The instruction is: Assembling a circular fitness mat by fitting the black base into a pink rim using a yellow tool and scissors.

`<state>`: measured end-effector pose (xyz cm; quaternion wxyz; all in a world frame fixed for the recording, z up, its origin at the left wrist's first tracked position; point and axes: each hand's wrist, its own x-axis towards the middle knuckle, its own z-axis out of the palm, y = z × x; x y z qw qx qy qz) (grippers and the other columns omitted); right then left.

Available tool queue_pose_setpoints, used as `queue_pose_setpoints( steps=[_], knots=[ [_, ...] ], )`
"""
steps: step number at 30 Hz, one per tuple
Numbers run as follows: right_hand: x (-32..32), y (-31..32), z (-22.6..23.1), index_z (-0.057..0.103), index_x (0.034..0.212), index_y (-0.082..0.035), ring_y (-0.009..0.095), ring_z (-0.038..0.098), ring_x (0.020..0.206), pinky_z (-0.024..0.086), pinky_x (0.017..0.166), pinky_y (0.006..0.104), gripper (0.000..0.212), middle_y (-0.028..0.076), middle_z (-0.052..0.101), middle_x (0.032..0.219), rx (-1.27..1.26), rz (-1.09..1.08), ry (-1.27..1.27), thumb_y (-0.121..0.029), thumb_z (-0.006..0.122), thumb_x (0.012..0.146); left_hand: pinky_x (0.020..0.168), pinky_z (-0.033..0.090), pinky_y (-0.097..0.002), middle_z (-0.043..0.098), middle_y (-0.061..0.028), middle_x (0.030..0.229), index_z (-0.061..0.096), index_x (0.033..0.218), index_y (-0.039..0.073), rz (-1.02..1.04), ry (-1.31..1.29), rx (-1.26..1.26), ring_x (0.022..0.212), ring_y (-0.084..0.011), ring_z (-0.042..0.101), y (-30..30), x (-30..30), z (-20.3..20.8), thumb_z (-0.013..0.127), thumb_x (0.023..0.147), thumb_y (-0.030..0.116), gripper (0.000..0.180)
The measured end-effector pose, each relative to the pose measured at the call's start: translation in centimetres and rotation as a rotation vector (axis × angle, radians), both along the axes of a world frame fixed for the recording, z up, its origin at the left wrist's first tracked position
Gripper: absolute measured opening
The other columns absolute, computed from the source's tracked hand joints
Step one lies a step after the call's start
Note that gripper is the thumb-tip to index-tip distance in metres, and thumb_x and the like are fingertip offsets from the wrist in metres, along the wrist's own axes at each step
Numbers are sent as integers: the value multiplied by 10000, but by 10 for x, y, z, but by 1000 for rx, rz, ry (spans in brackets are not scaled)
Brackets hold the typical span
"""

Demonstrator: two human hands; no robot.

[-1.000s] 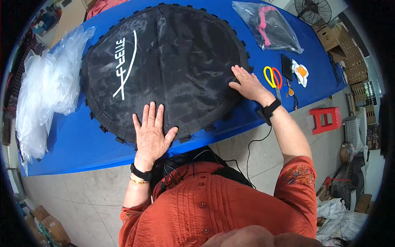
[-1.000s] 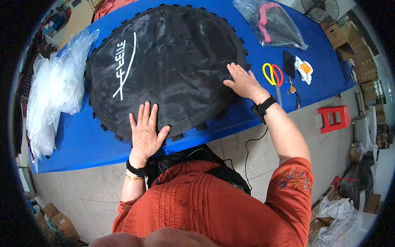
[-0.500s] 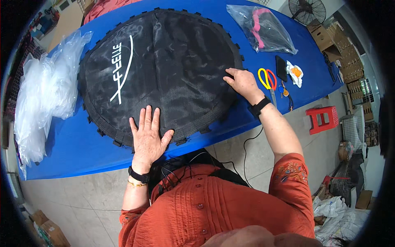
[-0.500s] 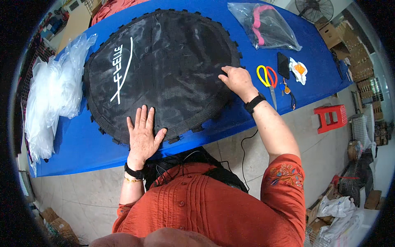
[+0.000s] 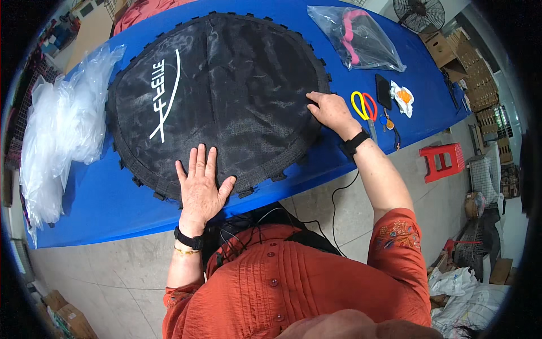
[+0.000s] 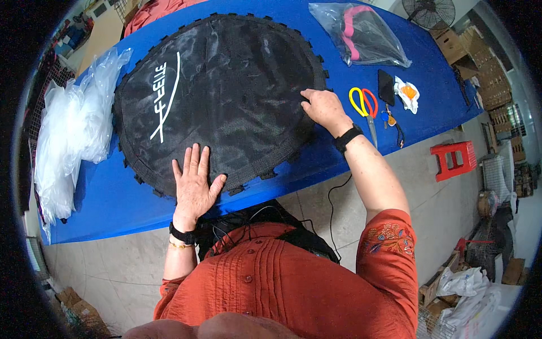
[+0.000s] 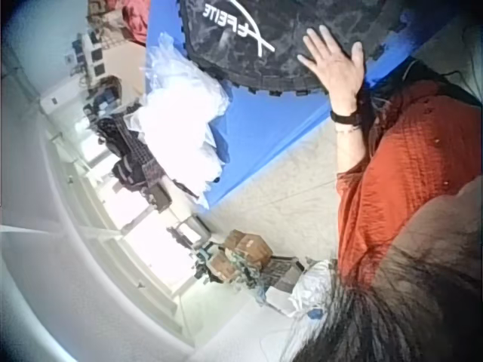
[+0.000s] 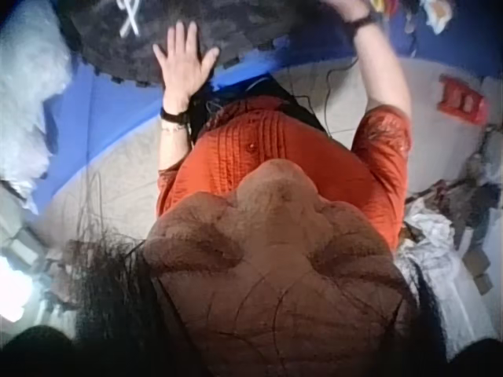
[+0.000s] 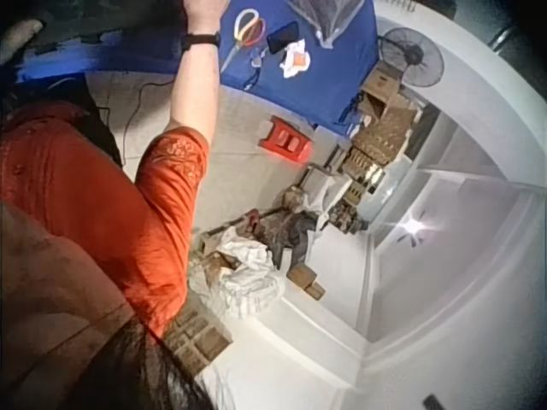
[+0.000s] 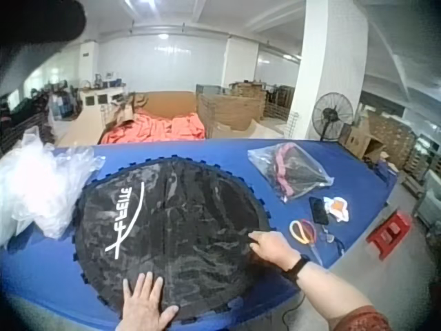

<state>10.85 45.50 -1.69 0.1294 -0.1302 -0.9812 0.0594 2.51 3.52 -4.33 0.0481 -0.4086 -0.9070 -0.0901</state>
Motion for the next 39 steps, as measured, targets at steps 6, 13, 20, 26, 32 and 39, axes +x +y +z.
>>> queue_pose_setpoints(
  steps=[6,13,20,26,32,39],
  knots=[
    [-2,-3,-5,760,1283,-46,385,753,1079,593,973,497,413,197,772,1229,17,9,17,-296,723,957,1307,115,-673,318,-214,1756,369,1690,81,3,-8,-10,1641,-393,260,-3,0,1,521,1055,661,874],
    [-11,-15,14,801,1150,-27,386,773,990,605,897,504,424,211,801,1018,47,-79,-49,-402,736,962,1305,116,-684,333,-219,1747,391,1679,76,-1,2,13,1643,-383,262,0,-2,2,531,1045,669,879],
    [-31,-40,22,802,980,-34,371,783,882,619,802,470,484,202,789,877,133,-163,-146,-513,734,963,1303,125,-692,360,-219,1734,425,1659,64,0,17,41,1638,-376,276,-2,0,-1,569,1029,661,880],
    [-44,-57,27,796,1005,0,359,789,930,619,830,454,613,195,804,928,137,-227,-183,-605,698,962,1306,123,-685,360,-217,1735,422,1660,62,0,11,36,1638,-376,276,-2,1,2,576,1029,649,877],
    [-51,-74,40,787,1112,32,355,783,1046,609,907,449,737,214,805,1064,20,-262,-304,-677,648,966,1305,121,-680,317,-207,1758,363,1693,87,2,-7,-7,1644,-390,253,-3,0,5,538,1053,644,866],
    [-48,-64,19,807,1064,-25,322,803,995,632,862,445,333,166,820,1050,144,-182,-198,-298,631,988,1300,134,-681,315,-205,1762,370,1689,87,10,0,-11,1641,-388,262,-5,2,4,601,1039,568,842]
  ],
)
